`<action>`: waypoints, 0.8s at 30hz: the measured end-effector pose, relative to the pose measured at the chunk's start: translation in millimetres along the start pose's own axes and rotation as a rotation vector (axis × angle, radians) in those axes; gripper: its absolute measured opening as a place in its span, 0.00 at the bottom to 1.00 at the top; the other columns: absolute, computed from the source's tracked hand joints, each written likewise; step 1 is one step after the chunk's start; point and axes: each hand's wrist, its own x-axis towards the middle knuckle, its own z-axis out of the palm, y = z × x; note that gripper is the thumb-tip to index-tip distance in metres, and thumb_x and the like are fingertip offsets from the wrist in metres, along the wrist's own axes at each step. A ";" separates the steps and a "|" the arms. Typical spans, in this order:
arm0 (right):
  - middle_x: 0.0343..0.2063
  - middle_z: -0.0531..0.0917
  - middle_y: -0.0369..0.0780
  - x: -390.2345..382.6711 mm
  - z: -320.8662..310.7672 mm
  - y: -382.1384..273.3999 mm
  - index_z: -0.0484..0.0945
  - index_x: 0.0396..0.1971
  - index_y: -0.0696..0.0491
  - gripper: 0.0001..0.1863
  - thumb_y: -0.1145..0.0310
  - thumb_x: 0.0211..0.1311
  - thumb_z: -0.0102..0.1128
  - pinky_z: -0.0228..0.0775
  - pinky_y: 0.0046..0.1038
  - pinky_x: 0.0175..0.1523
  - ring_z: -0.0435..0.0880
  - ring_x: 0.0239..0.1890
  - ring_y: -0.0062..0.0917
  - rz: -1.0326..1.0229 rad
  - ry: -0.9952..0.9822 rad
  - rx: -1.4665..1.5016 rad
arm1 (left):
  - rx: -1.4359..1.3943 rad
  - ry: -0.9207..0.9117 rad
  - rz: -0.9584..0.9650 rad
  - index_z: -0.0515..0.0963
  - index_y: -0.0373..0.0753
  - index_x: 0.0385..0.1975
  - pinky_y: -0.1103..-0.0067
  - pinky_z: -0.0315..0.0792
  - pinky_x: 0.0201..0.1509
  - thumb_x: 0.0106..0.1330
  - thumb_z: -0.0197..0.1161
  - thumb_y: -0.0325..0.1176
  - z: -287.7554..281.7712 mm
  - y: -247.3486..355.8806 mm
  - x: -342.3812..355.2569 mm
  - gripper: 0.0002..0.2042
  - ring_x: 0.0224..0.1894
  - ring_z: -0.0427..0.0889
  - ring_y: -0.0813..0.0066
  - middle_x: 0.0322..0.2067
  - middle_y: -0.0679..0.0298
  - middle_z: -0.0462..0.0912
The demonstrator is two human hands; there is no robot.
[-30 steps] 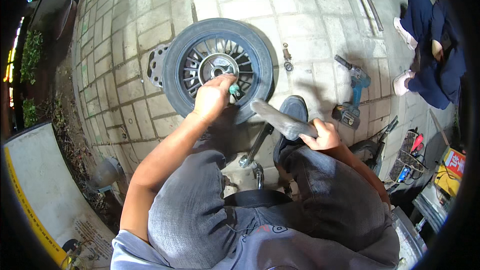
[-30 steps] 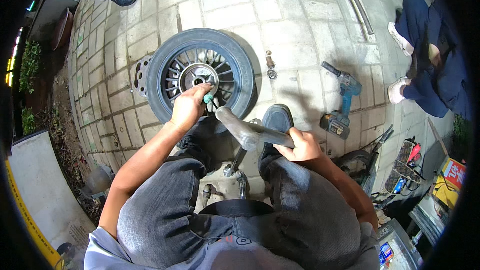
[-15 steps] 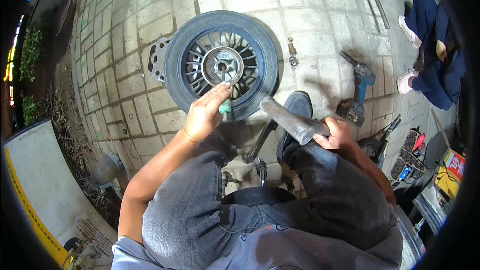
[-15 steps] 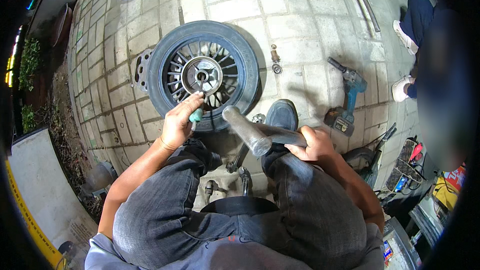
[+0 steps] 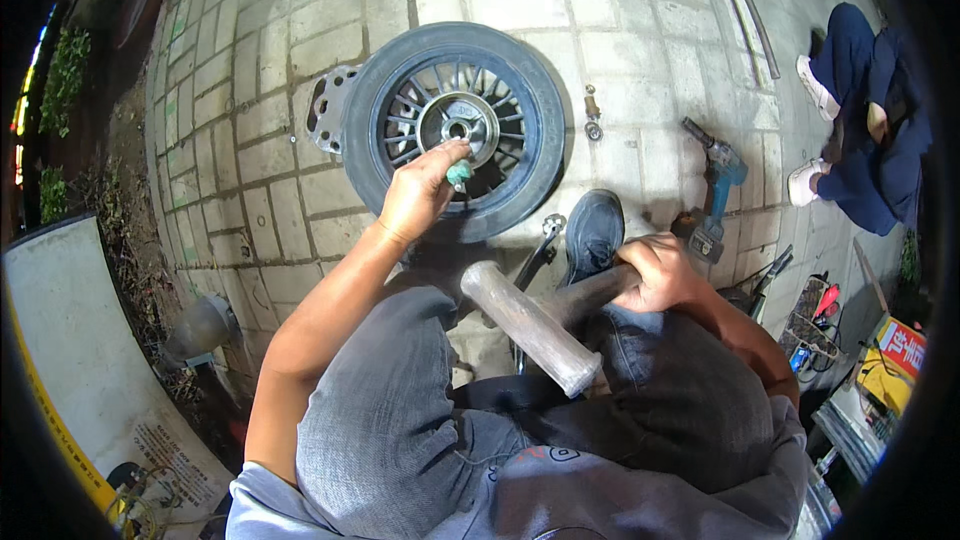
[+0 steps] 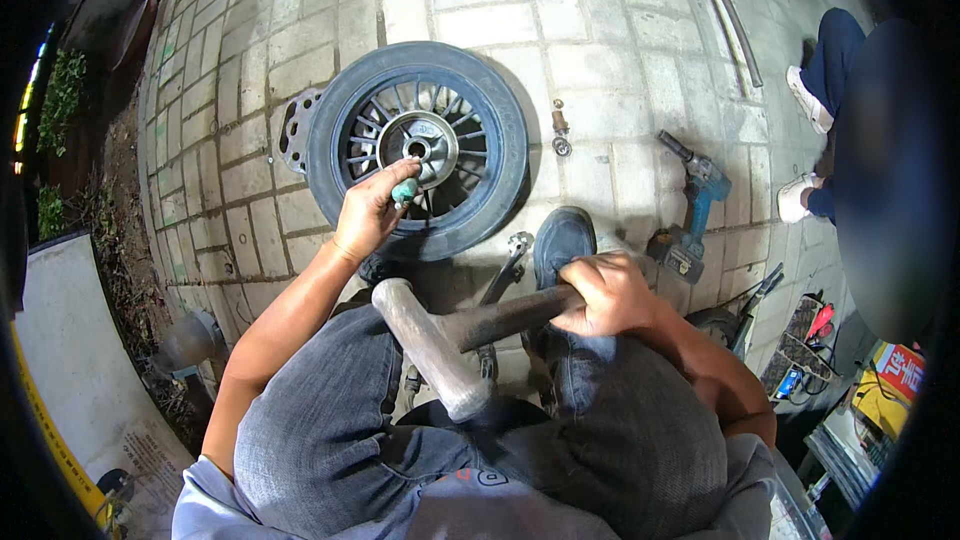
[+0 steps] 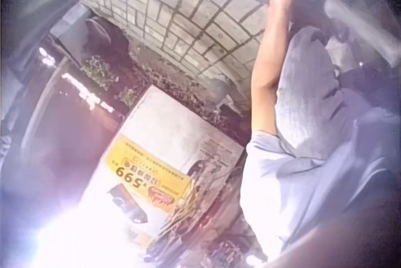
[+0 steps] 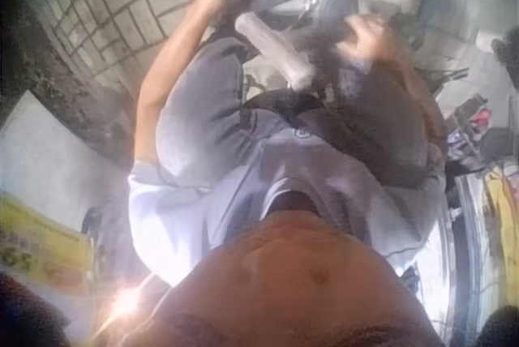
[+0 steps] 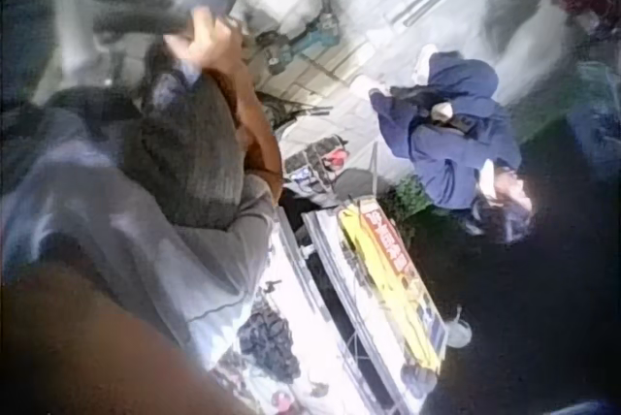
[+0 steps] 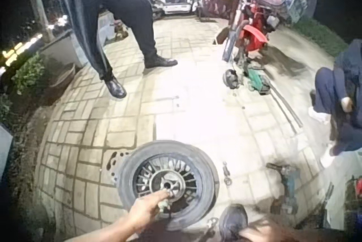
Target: The person uses a hammer and a green-handled tool to repeatedly strike and adjust the hub of a motorcycle wheel lying on the ground. They rotate the wheel and continue hammering different sections of the hub throughout the clip.
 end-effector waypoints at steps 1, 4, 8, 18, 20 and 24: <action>0.15 0.74 0.40 1.4 1.4 -1.3 0.75 0.26 0.57 0.19 0.60 0.42 0.74 0.71 0.33 0.24 0.79 0.17 0.35 -0.008 0.037 -0.004 | 0.027 -0.005 0.002 0.76 0.38 0.50 0.70 0.73 0.61 0.46 0.58 0.14 -3.2 3.6 1.7 0.27 0.56 0.78 0.56 0.51 0.52 0.80; 0.16 0.77 0.42 -12.2 2.3 6.0 0.75 0.27 0.57 0.19 0.60 0.44 0.74 0.73 0.34 0.26 0.80 0.18 0.37 0.223 -0.020 -0.068 | 0.001 0.063 -0.007 0.76 0.38 0.50 0.71 0.76 0.53 0.52 0.63 0.19 -23.5 29.0 7.1 0.22 0.50 0.82 0.54 0.47 0.52 0.81; 0.22 0.82 0.49 -34.5 14.4 16.7 0.78 0.34 0.59 0.21 0.54 0.57 0.66 0.74 0.36 0.33 0.85 0.27 0.40 0.947 -0.012 0.022 | -0.336 0.365 -0.296 0.78 0.35 0.43 0.79 0.76 0.43 0.65 0.63 0.29 -89.8 63.6 -2.7 0.09 0.39 0.82 0.75 0.37 0.60 0.84; 0.32 0.82 0.43 -197.0 57.6 126.8 0.77 0.47 0.62 0.27 0.54 0.58 0.66 0.68 0.33 0.34 0.77 0.30 0.32 1.284 0.235 0.236 | -0.034 0.369 -1.198 0.78 0.29 0.38 0.68 0.75 0.40 0.61 0.63 0.49 -104.9 -77.8 -207.8 0.23 0.34 0.83 0.59 0.31 0.48 0.83; 0.32 0.82 0.43 -165.0 55.5 129.8 0.78 0.43 0.64 0.29 0.50 0.58 0.66 0.68 0.33 0.39 0.77 0.32 0.31 1.479 -0.095 0.201 | 0.237 0.341 -1.140 0.79 0.30 0.32 0.64 0.75 0.37 0.61 0.62 0.52 -62.8 -87.4 -269.0 0.24 0.30 0.83 0.55 0.27 0.49 0.83; 0.34 0.83 0.45 -147.7 22.5 143.9 0.79 0.44 0.62 0.29 0.48 0.58 0.65 0.69 0.35 0.41 0.78 0.33 0.34 1.241 -0.106 -0.043 | -0.146 0.251 -1.150 0.78 0.28 0.44 0.66 0.75 0.44 0.60 0.63 0.56 -11.0 -71.7 -313.8 0.30 0.39 0.83 0.55 0.36 0.46 0.84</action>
